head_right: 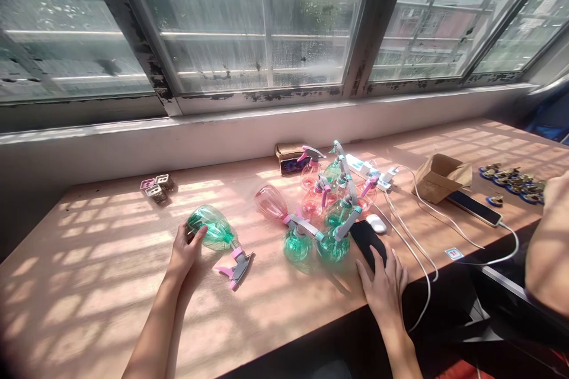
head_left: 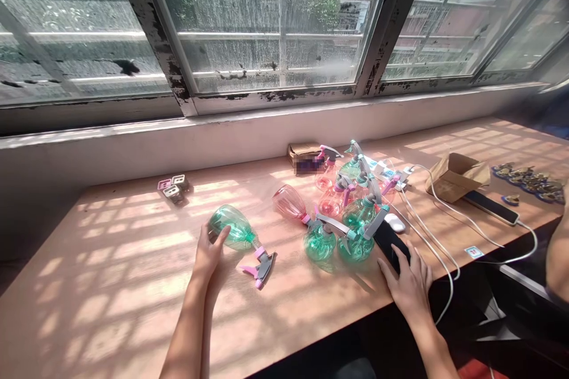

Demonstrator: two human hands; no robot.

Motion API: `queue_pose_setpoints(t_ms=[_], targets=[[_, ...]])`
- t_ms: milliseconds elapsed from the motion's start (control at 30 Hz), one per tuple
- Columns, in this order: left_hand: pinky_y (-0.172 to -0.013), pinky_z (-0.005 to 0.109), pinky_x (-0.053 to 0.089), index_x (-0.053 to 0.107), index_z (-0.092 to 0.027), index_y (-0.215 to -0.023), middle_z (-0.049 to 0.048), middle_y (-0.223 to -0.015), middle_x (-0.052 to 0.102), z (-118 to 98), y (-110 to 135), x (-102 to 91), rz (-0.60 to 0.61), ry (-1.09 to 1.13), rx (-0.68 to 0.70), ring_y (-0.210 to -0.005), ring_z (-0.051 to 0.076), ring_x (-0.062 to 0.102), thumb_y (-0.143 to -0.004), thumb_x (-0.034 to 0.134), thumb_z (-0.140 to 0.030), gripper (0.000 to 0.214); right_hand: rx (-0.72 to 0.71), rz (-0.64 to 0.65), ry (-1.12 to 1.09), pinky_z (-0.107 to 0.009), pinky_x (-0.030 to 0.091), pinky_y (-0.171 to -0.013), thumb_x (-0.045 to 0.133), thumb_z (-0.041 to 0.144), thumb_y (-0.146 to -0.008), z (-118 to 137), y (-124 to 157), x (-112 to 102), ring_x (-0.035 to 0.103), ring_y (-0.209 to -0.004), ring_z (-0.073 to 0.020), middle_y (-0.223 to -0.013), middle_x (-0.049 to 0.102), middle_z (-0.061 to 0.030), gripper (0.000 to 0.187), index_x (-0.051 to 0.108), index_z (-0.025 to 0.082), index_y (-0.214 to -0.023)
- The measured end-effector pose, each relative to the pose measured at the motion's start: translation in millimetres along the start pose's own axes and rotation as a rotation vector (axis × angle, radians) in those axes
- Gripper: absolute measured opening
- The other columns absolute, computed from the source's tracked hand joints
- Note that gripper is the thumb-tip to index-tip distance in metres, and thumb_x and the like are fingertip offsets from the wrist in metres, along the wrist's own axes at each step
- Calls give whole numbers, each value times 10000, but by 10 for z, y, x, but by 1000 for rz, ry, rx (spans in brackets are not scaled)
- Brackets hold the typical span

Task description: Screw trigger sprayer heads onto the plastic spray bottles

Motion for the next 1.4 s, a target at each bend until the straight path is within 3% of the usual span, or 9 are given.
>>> queue_pose_setpoints(t_ms=[233, 367, 467, 567, 667, 767, 867, 1100, 1400], targets=[[-975, 505, 581, 616, -186, -1334, 87, -1248, 699, -31, 4, 11, -2, -5, 4, -1096, 257, 703, -966, 719, -363, 421, -29, -200, -138, -807, 373, -1040, 486, 612, -1031, 162, 206, -236, 550, -1319, -556, -1415, 592, -346, 582, 692, 94, -1197], [-959, 495, 589, 621, -185, -1323, 86, -1243, 698, -63, 10, 19, -7, -2, 21, -1086, 254, 703, -964, 722, -353, 409, -246, -132, -385, -484, 605, -840, 618, 298, -1033, 710, 303, -385, 733, -905, -310, -961, 753, -143, 107, 672, 211, -1001], [-959, 493, 590, 627, -184, -1314, 86, -1248, 697, -60, 8, 27, -16, 2, 29, -1091, 254, 701, -963, 724, -343, 397, -449, 104, -572, -281, 611, -602, 539, 213, -1058, 1428, 504, -436, 709, -647, -185, -769, 724, -19, 117, 633, 262, -1010], [-965, 498, 588, 625, -185, -1320, 90, -1266, 692, -44, 14, 35, -26, 7, 30, -1101, 257, 699, -965, 720, -341, 399, -589, 353, -638, -296, 663, -839, 552, 276, -1048, 2119, 707, -337, 772, -977, -213, -1116, 788, -58, 212, 639, 277, -1242], [-971, 503, 587, 618, -190, -1337, 94, -1289, 685, -47, 39, 43, -31, 3, 41, -1113, 260, 697, -968, 717, -345, 413, -593, 460, -594, -500, 550, -1128, 727, 341, -959, 2513, 778, -38, 532, -1453, -361, -1586, 556, -155, 700, 425, 247, -1584], [-969, 500, 590, 617, -192, -1341, 96, -1298, 682, -71, 69, 51, -27, -3, 66, -1115, 259, 697, -971, 713, -345, 412, -533, 508, -559, -594, 489, -1169, 828, 364, -885, 2663, 757, 330, 466, -1494, -428, -1642, 451, -269, 936, 318, 136, -1635], [-958, 493, 597, 614, -195, -1348, 101, -1325, 671, -89, 89, 61, -24, -3, 87, -1120, 260, 695, -974, 709, -346, 415, -492, 541, -549, -621, 468, -1168, 830, 368, -882, 2748, 691, 563, 500, -1460, -444, -1624, 474, -275, 872, 398, 123, -1598], [-945, 484, 603, 613, -197, -1351, 101, -1314, 676, -107, 125, 64, -41, 32, 94, -1105, 255, 700, -978, 703, -353, 414, -504, 570, -622, -577, 448, -1133, 686, 255, -946, 2946, 440, 661, 515, -1383, -395, -1599, 508, -194, 687, 429, 194, -1580], [-908, 455, 611, 637, -186, -1294, 93, -1270, 688, -155, 167, -38, -186, 69, 33, -1062, 238, 704, -988, 686, -374, 363, -469, 659, -976, -581, 477, -1085, 768, 439, -922, 3148, 172, 804, 607, -1262, -334, -1385, 640, -117, 607, 550, 218, -1443]])
Point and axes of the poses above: each hand's wrist, its own y-axis away from the middle knuckle, its own x-axis out of the palm, z = x × y, the point moved 5 cm from there along -y, towards the middle knuckle
